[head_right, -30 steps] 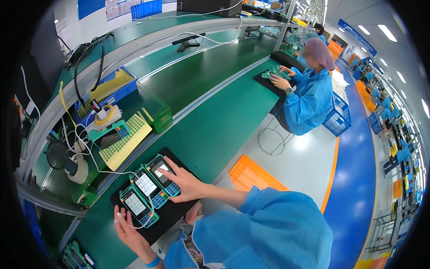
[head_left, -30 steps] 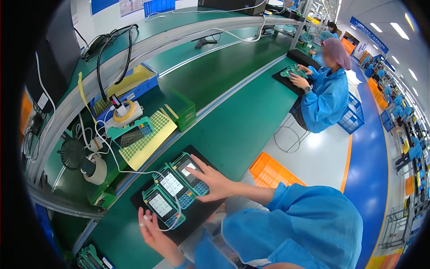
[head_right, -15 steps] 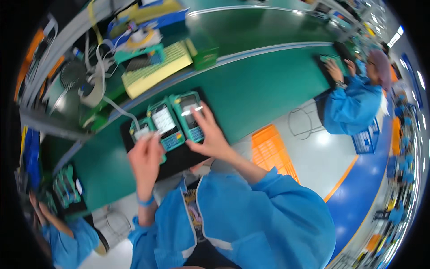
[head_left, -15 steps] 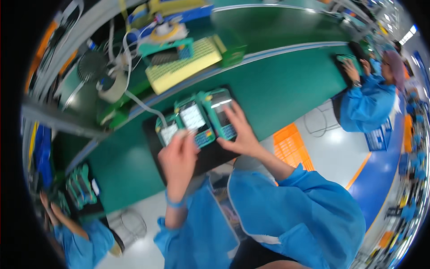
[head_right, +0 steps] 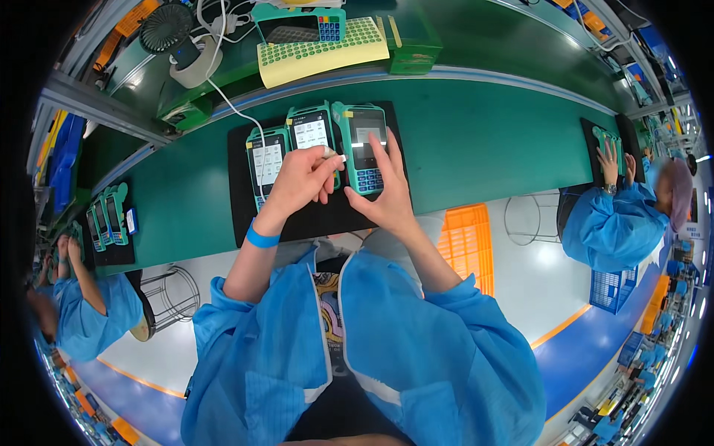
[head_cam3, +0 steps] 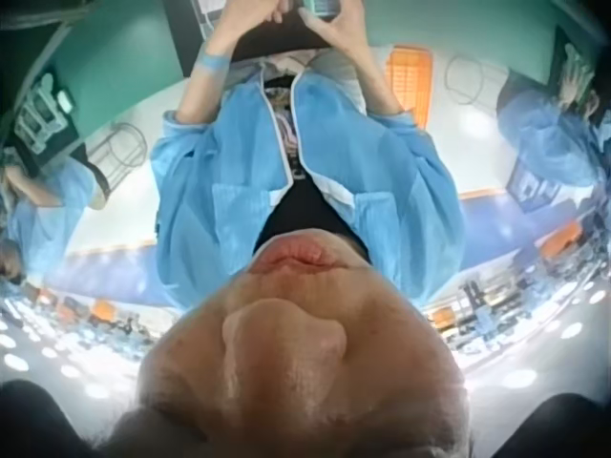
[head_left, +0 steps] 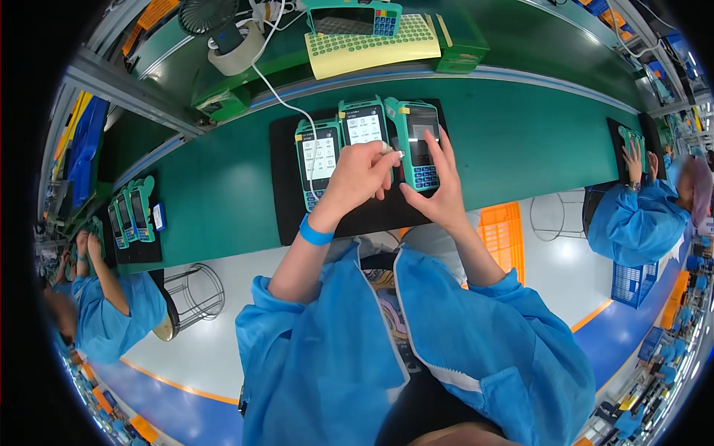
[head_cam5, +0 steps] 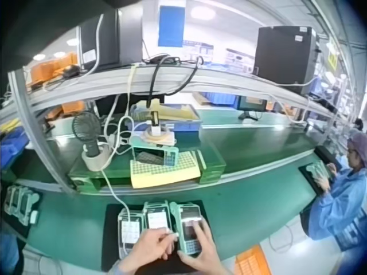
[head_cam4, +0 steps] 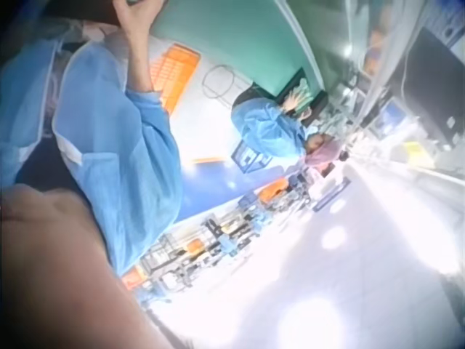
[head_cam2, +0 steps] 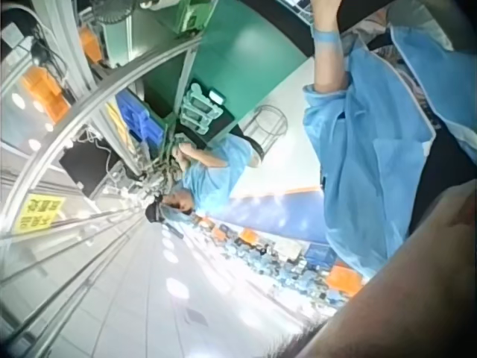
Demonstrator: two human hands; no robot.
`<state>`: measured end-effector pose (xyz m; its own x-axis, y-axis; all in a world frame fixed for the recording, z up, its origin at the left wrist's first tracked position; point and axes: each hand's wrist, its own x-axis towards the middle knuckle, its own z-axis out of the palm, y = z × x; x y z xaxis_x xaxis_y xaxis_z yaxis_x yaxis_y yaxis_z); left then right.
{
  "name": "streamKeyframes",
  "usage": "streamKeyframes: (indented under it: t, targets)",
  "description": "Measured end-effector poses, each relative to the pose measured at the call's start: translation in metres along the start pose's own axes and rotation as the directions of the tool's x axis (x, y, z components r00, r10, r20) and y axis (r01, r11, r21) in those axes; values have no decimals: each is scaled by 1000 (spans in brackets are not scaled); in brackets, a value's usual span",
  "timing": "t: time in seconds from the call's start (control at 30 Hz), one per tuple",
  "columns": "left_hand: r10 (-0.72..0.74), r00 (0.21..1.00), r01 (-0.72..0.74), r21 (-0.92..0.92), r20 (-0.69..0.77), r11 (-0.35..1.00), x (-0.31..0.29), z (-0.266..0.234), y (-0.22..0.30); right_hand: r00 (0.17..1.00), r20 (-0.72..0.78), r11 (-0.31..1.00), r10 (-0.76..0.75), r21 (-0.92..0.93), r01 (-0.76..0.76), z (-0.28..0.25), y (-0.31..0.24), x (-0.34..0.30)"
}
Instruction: The person tests handheld payment devices by plugging a cable into them, tapping and swiping their touchscreens, peeling stickers from a sheet to apply to them, and sliding the devices down the table.
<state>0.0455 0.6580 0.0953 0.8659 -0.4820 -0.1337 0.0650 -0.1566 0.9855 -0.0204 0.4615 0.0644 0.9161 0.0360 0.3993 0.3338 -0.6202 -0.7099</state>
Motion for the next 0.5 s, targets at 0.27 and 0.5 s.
streamKeyframes:
  t: [0.27,0.5]
  targets:
    - [-52,996,47,67,73,997,10,0,-6,997,52,989,-52,-135,58,-7,-11,3]
    - [99,995,-99,136,9,986,3,10,-18,993,50,969,-110,-217,119,-36,-10,50]
